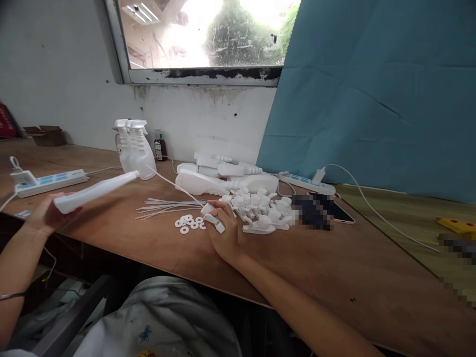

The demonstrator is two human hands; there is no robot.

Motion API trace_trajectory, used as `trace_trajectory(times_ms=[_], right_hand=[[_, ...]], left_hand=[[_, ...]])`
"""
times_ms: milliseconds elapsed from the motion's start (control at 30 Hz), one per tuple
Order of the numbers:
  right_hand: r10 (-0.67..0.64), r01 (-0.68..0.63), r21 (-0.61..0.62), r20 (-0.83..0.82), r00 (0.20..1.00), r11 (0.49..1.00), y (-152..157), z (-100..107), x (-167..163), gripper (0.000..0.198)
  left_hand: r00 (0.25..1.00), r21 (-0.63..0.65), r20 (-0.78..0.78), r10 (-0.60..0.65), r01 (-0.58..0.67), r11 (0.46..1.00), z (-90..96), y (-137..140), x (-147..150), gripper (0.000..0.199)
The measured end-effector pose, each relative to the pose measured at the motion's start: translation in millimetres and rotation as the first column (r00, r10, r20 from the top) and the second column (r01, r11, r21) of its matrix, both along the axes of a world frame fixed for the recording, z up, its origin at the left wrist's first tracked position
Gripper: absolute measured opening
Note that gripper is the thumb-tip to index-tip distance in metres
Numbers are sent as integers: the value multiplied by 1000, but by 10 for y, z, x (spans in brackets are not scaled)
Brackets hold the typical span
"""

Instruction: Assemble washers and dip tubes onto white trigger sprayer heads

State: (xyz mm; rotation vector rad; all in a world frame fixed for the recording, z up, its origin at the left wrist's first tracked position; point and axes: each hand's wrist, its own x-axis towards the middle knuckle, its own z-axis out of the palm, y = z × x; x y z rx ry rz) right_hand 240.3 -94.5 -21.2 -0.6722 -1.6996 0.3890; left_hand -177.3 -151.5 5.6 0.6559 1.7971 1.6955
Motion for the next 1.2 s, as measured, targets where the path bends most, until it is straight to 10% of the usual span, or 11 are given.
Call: trace_trajectory(times_ms=[700,1033,1133,1200], right_hand=[[57,-56,-42,35,998,998,-23,0,-1,12],[108,-101,-66,114,988,993,-45,15,5,7],[125,-119,-119,39,991,986,-43,14,-9,5],[117,-118,-158,-14,993,980,-36,11,-19,8]], left_hand=[[875,-214,-171,-453,415,884,-9,900,110,50],[767,-214,-576,-283,193,958,4,1124,290,50],[650,-129,-732,-207,166,978,21,1046,549,45],[402,-139,-879,-258,300,944,31,936,774,40]])
